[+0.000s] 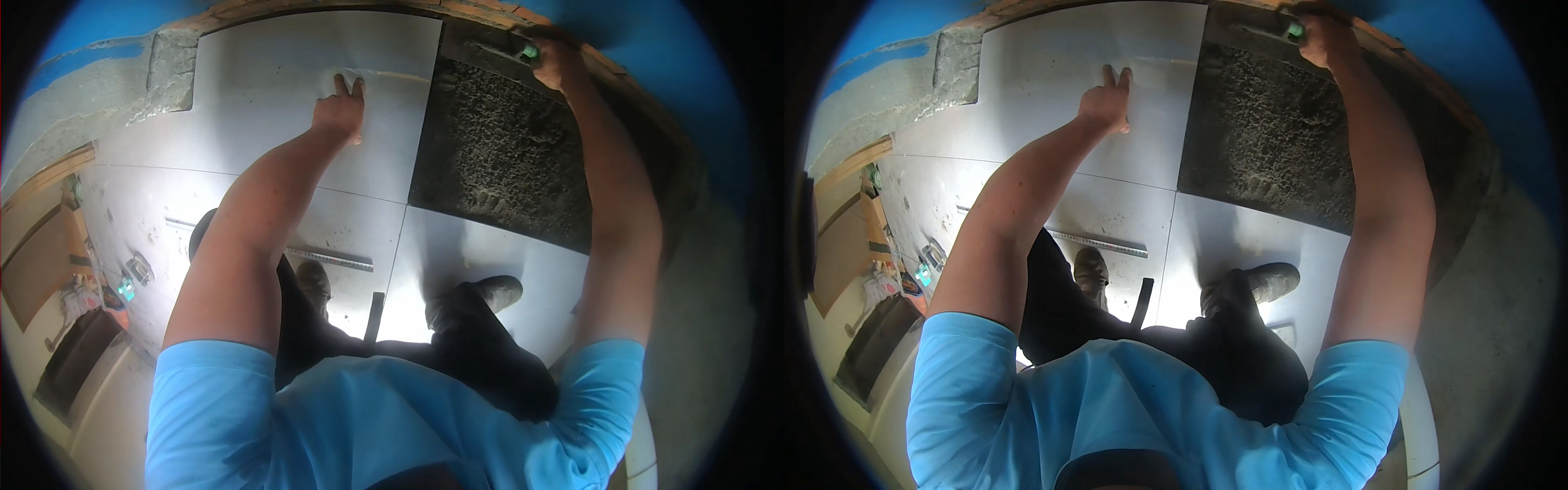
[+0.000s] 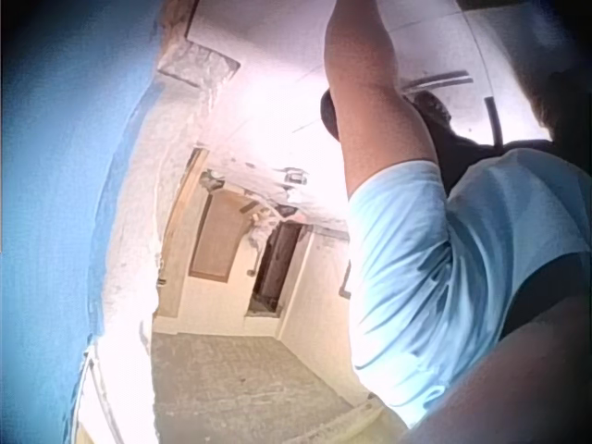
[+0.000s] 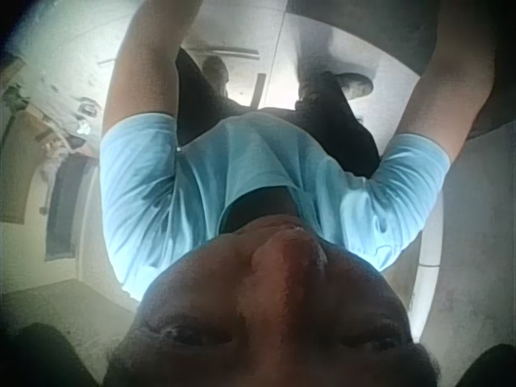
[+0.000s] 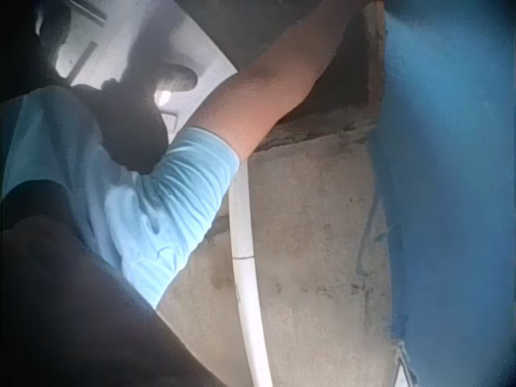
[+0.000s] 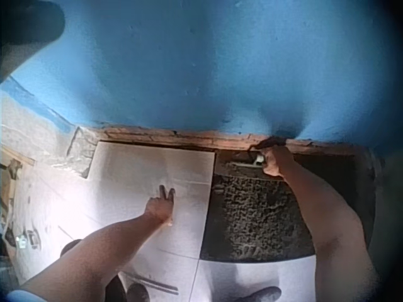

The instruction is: The person is smoothing out mortar or cement on the floor to prepare for laying down floor tiles.

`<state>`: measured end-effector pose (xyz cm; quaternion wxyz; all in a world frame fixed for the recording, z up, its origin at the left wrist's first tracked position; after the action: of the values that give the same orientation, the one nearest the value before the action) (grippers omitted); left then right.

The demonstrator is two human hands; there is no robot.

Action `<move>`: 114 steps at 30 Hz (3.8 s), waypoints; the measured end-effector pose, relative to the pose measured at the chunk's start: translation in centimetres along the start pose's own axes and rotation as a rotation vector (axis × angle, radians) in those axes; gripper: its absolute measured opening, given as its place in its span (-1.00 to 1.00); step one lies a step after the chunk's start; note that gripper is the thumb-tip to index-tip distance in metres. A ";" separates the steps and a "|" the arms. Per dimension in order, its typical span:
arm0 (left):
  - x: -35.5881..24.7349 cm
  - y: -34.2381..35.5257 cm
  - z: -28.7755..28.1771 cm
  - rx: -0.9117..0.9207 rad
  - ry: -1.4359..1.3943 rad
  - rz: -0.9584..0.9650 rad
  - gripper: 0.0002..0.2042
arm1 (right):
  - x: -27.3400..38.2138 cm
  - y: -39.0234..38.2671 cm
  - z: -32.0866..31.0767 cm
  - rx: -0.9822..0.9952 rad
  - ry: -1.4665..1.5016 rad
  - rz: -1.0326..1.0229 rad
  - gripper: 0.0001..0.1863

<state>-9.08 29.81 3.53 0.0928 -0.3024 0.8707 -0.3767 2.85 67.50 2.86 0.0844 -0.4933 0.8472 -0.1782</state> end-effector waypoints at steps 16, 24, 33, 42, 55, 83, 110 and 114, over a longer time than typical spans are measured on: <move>0.5 0.1 0.9 -0.051 0.036 0.003 0.14 | 5.7 -12.7 3.9 0.249 0.058 -0.039 -0.61; 0.1 0.1 1.0 -0.036 0.039 -0.007 0.13 | 9.4 -23.0 7.1 0.345 0.035 -0.082 -0.72; 0.0 0.0 1.3 -0.078 0.062 0.005 0.11 | 10.4 -28.9 10.3 0.231 0.022 -0.188 -0.74; 0.0 -0.1 1.3 -0.073 0.070 0.026 0.12 | 6.7 -29.8 8.1 0.220 0.274 0.075 -0.70; -0.1 -0.8 1.0 -0.107 0.038 0.031 0.11 | 11.9 -33.3 11.6 0.130 0.122 -0.188 -0.73; 0.0 -0.7 1.1 -0.095 0.033 0.006 0.08 | 11.2 -28.6 7.8 0.361 0.066 -0.068 -0.67; 0.1 -0.8 0.9 -0.110 0.002 0.015 0.10 | 11.3 -27.2 7.7 0.421 -0.064 -0.072 -0.64; 0.1 -0.8 1.0 -0.107 0.015 0.015 0.10 | 11.3 -27.3 8.0 0.403 -0.052 -0.071 -0.66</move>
<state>-8.39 28.76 3.46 0.0728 -0.2978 0.8924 -0.3311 21.76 43.75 6.40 0.1970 -0.5005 0.7741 -0.3339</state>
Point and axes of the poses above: each hand's wrist, its own y-axis towards the middle knuckle, its own z-axis out of the palm, x = y × z, the point moved 5 cm from there along y, towards the middle knuckle, and after that the axes turned 7 degrees about z, right-handed, at the moved point
